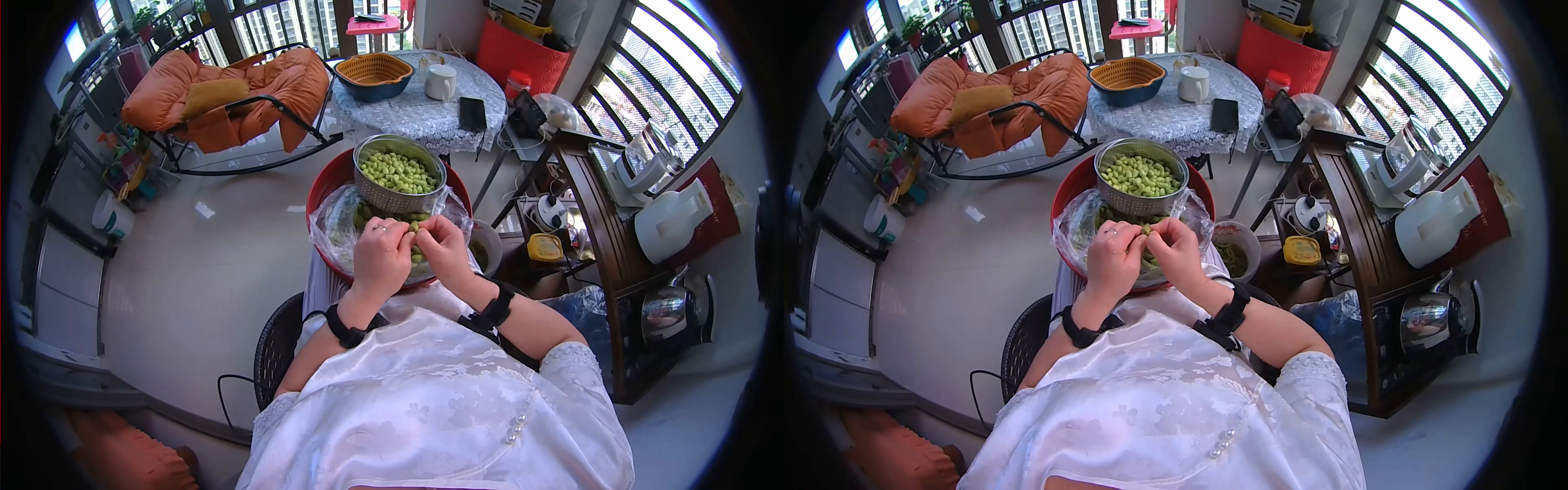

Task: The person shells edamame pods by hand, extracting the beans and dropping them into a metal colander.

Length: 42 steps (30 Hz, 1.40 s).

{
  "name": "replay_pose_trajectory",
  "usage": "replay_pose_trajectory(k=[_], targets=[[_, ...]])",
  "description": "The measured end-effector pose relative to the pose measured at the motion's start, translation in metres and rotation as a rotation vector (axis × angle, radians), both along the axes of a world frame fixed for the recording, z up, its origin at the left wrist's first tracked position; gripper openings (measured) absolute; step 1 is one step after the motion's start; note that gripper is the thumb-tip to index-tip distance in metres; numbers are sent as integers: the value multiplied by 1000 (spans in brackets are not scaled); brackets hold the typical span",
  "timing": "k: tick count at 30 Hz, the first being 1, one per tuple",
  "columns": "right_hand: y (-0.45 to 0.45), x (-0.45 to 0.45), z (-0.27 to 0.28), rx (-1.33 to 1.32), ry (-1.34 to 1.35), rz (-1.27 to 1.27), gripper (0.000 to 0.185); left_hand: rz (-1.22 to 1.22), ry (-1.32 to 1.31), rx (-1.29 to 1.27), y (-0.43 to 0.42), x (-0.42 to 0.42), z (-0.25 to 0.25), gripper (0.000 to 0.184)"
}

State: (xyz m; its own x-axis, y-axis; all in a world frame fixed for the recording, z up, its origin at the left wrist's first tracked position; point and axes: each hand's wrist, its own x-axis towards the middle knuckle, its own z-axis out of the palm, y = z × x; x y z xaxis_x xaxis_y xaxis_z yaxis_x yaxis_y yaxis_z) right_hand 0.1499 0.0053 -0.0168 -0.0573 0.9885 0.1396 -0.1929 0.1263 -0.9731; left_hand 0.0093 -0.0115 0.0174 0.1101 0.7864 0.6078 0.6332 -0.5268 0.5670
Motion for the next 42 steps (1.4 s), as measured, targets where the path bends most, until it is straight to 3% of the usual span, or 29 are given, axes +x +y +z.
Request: replay_pose_trajectory(k=[13,22,25,33,37,39,42], targets=[[6,0,-2,-103,49,83,7,0,24,-59,4,-3,-7,15],[9,3,4,-159,-9,116,7,-50,-208,-268,11,-8,-19,27],[11,6,3,-173,-30,142,7,-109,-266,-446,14,-12,-18,29],[22,23,19,-293,-9,361,9,-355,-698,-742,25,-18,-36,36],[22,24,19,-405,95,347,9,-354,-705,-777,25,-18,-32,36],[23,24,17,-425,119,320,9,-332,-568,-676,25,-18,-32,33],[25,25,16,-448,125,260,9,-300,-603,-578,18,-12,-22,25]])
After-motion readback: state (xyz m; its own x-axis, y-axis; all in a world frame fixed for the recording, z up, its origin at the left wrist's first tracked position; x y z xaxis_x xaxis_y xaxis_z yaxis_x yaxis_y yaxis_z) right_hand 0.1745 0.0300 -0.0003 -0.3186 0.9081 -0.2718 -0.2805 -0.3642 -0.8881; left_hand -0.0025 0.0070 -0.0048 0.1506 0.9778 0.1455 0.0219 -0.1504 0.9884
